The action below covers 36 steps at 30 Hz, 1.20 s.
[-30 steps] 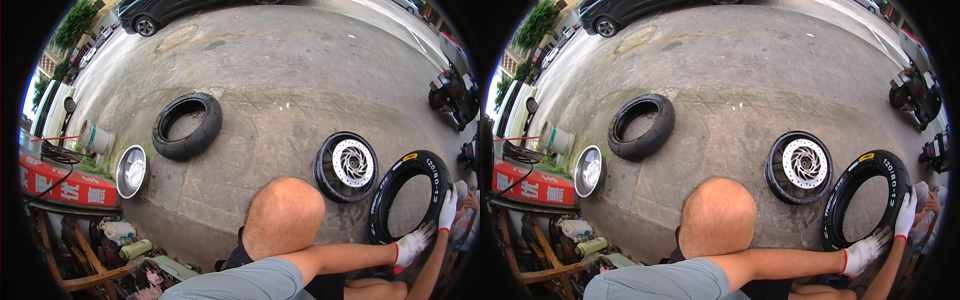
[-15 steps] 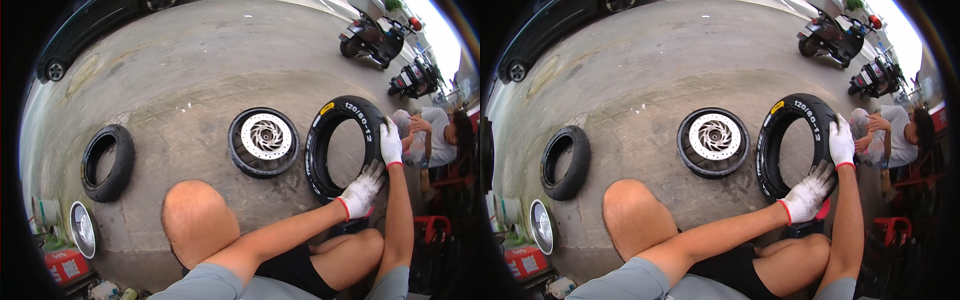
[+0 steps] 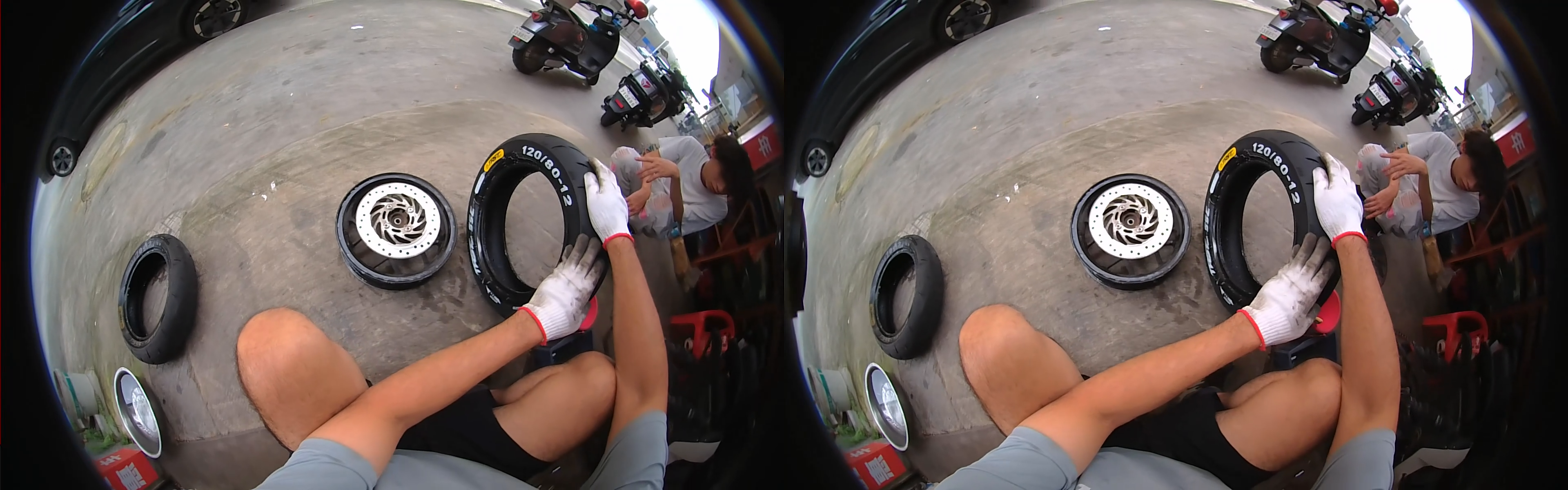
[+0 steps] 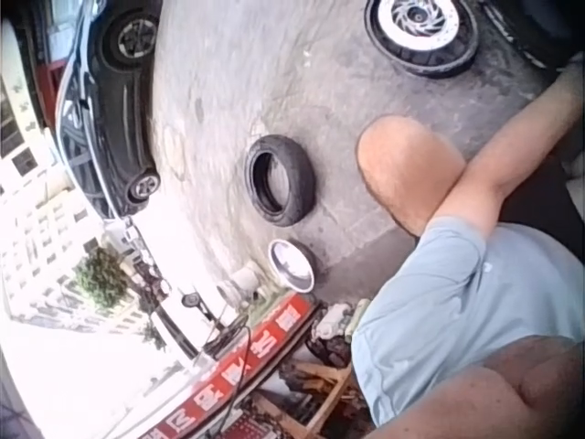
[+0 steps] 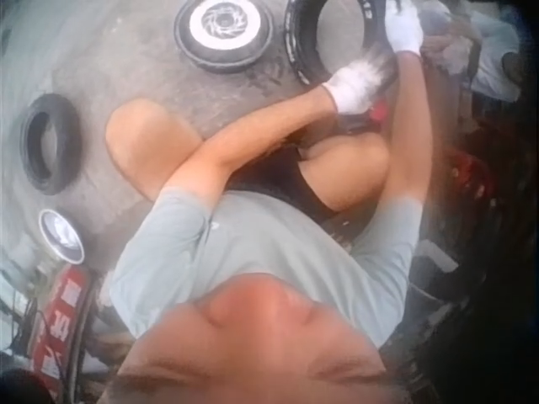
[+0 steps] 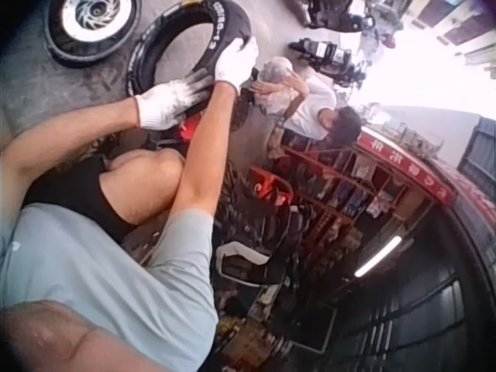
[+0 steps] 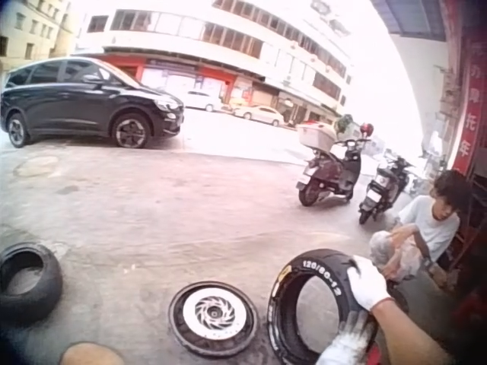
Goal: Removing an old motorcycle tire from the rim and applying lubricant to prepare a new tire.
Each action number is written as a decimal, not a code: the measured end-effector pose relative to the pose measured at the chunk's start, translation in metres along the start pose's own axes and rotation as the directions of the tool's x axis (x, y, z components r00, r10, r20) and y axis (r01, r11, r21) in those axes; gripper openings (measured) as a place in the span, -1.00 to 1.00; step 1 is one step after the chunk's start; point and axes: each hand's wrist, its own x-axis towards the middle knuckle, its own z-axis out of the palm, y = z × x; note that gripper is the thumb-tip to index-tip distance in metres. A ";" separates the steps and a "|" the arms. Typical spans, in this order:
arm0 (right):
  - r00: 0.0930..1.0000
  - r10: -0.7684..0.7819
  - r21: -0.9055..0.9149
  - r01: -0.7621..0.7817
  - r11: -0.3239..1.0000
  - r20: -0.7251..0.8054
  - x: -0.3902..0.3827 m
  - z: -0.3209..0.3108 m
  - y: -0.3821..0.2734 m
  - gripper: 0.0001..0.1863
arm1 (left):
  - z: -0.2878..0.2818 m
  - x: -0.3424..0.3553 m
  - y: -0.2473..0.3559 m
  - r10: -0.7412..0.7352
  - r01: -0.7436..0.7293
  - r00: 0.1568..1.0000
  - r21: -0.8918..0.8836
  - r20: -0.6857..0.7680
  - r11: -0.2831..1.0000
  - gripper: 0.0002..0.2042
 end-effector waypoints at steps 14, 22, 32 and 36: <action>0.999 0.035 0.006 -0.035 0.999 0.012 -0.002 -0.006 -0.010 -0.52 | -0.003 0.000 0.001 -0.022 0.021 0.999 -0.018 -0.028 1.000 -0.22; 0.999 0.031 0.024 -0.031 0.999 0.009 -0.002 -0.007 -0.010 -0.52 | -0.001 -0.001 0.001 -0.010 0.009 0.999 -0.030 -0.051 1.000 -0.23; 0.999 0.047 0.003 -0.047 0.999 0.019 -0.004 -0.008 -0.014 -0.51 | -0.003 -0.002 0.000 -0.016 0.014 0.999 -0.041 -0.044 0.999 -0.23; 0.999 0.036 0.001 -0.036 0.999 0.016 -0.002 -0.007 -0.009 -0.51 | -0.003 -0.001 0.001 -0.012 0.010 0.999 -0.048 -0.048 0.999 -0.23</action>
